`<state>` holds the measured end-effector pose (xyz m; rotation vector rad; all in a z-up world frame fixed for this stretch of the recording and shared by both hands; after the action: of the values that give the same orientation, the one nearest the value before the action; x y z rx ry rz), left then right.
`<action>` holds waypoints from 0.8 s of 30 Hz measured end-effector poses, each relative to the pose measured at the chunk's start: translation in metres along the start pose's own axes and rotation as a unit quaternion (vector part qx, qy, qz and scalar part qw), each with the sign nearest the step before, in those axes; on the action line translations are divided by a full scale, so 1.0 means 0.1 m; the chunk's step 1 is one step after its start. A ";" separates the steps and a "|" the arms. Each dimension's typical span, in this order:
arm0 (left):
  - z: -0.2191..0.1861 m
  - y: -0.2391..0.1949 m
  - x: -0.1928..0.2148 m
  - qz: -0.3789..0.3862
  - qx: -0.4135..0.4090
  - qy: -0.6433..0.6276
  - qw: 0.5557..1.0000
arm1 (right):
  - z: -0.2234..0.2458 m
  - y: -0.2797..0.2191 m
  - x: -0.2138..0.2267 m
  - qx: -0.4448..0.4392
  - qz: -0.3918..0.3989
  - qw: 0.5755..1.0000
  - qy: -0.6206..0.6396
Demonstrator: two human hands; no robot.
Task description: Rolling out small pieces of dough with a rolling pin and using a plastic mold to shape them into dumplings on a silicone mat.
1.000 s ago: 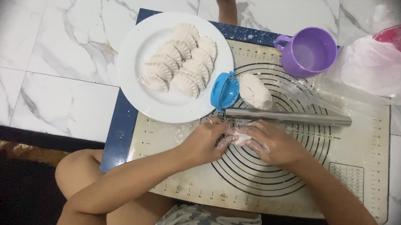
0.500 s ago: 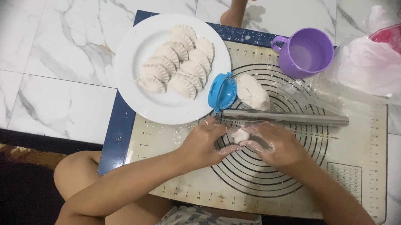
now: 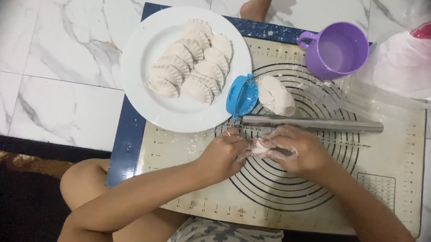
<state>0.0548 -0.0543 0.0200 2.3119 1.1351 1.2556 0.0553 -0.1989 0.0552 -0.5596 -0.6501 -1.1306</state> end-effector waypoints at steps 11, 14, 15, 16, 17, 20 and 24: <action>-0.36 0.31 0.38 0.044 -0.012 0.078 0.996 | -0.01 -0.18 0.30 0.064 -0.144 0.987 -0.002; -0.79 0.50 0.35 0.064 -0.092 0.069 0.991 | -0.18 -0.30 0.60 0.102 -0.303 0.947 0.020; -0.96 0.57 0.32 0.090 -0.117 0.052 0.988 | -0.27 -0.34 0.69 0.111 -0.371 0.922 0.011; -0.97 0.68 0.29 0.091 -0.117 0.051 0.988 | -0.33 -0.35 0.71 0.110 -0.371 0.922 0.013; -0.95 0.75 0.14 0.179 -0.111 0.082 0.974 | -0.39 -0.39 0.77 0.106 -0.414 0.904 0.007; -0.68 0.83 -0.30 0.303 -0.129 0.220 0.918 | -0.26 -0.52 0.90 0.088 -0.484 0.868 0.068; -0.39 0.87 -0.63 0.308 -0.137 0.257 0.905 | -0.33 -0.62 0.99 0.082 -0.522 0.838 0.135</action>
<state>0.0478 -0.1633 0.0545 2.2439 0.2662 2.1842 0.0315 -0.3052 0.1086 0.1811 -0.8097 -2.1028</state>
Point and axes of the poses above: each hand's wrist, its own y-axis towards the middle knuckle, its own x-axis out of the back of the hand, z = x × y, the point moved 8 cm from there along y, towards the middle knuckle, and after that the axes turned 15 degrees about -x, right-handed, at the moved point
